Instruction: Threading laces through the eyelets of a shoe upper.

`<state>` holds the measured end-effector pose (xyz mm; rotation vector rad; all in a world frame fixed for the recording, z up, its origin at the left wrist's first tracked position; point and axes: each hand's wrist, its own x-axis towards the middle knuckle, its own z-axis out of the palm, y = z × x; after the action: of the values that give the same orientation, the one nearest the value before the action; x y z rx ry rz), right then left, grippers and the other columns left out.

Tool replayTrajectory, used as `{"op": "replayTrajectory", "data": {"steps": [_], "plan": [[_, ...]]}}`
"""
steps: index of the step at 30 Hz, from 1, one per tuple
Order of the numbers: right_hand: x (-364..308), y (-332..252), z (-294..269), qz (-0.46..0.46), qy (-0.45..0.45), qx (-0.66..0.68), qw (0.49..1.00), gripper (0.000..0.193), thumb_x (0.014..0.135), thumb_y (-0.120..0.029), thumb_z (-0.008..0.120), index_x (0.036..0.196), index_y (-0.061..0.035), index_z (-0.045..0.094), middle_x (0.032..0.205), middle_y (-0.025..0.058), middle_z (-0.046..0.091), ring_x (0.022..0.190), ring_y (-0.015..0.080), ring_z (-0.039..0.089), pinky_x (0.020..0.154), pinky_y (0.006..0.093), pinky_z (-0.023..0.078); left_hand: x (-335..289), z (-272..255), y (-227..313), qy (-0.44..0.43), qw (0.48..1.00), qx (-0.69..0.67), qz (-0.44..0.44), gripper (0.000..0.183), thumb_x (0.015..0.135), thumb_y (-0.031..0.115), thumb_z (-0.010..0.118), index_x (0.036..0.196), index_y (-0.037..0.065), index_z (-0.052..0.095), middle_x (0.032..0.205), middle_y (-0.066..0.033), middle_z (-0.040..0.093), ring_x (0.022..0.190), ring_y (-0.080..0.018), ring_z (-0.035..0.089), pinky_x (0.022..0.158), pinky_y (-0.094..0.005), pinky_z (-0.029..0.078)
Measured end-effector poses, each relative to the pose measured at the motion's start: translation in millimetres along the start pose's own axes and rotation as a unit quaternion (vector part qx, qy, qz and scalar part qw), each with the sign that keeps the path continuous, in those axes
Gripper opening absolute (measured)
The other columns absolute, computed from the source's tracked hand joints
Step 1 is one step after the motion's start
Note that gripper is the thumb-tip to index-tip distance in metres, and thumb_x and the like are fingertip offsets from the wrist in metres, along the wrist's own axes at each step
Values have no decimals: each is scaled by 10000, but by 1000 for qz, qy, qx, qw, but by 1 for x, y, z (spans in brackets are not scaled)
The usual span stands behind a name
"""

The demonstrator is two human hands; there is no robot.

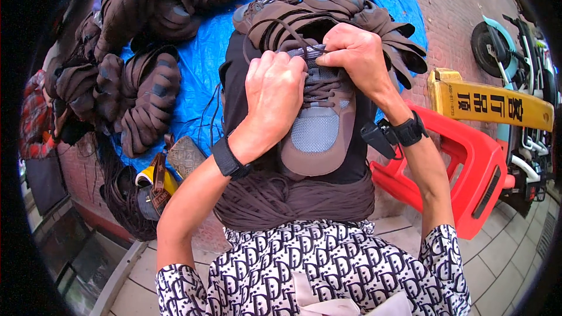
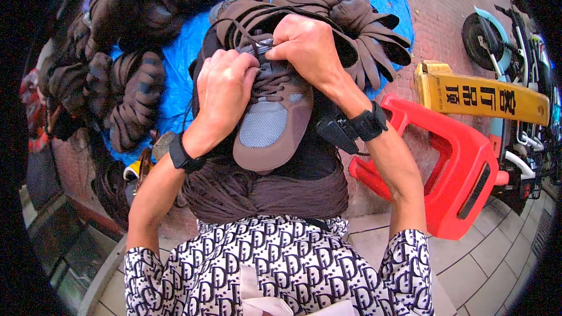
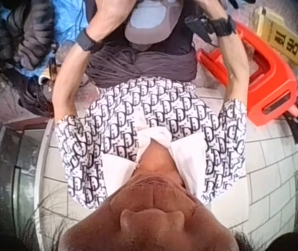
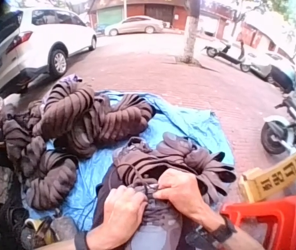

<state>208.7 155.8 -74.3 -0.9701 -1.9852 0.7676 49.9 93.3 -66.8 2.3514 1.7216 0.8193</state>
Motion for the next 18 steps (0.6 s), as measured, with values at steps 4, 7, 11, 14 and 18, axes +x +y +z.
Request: {"op": "replayTrajectory", "data": {"steps": [4,7,11,14,18], "plan": [[-2,-6,-4,66,-27,12,997,144,554,-36,675,623,37,571,701,88,566,682,165,560,620,245,447,2,3,-1,-7,1000,-12,-9,61,691,86,619,714,74,563,674,-70,535,704,-252,520,643,-360,397],[-2,-6,-2,63,-27,38,997,146,554,-44,674,625,35,574,689,84,562,673,159,559,608,242,445,-2,-4,-9,-14,999,-20,-32,58,695,84,616,720,68,566,690,-76,550,704,-257,522,642,-363,396],[0,-7,-2,15,-35,-15,999,144,548,-61,672,628,17,582,663,73,550,634,158,553,573,236,435,0,-3,-6,-26,999,-25,3,60,689,77,618,719,62,569,696,-84,555,705,-257,522,645,-366,392],[-1,-6,-3,22,-35,-21,999,143,545,-63,672,627,16,585,662,72,550,627,161,550,571,238,434,1,-1,-6,-47,997,-60,31,55,691,81,616,728,58,581,699,-86,561,716,-255,527,657,-357,390],[-2,-5,-3,11,-34,-10,999,142,546,-61,671,616,18,577,660,71,548,622,162,544,566,243,431,1,-7,-9,-70,992,-102,8,60,703,89,601,749,52,608,722,-89,584,737,-253,539,687,-347,390]]}}
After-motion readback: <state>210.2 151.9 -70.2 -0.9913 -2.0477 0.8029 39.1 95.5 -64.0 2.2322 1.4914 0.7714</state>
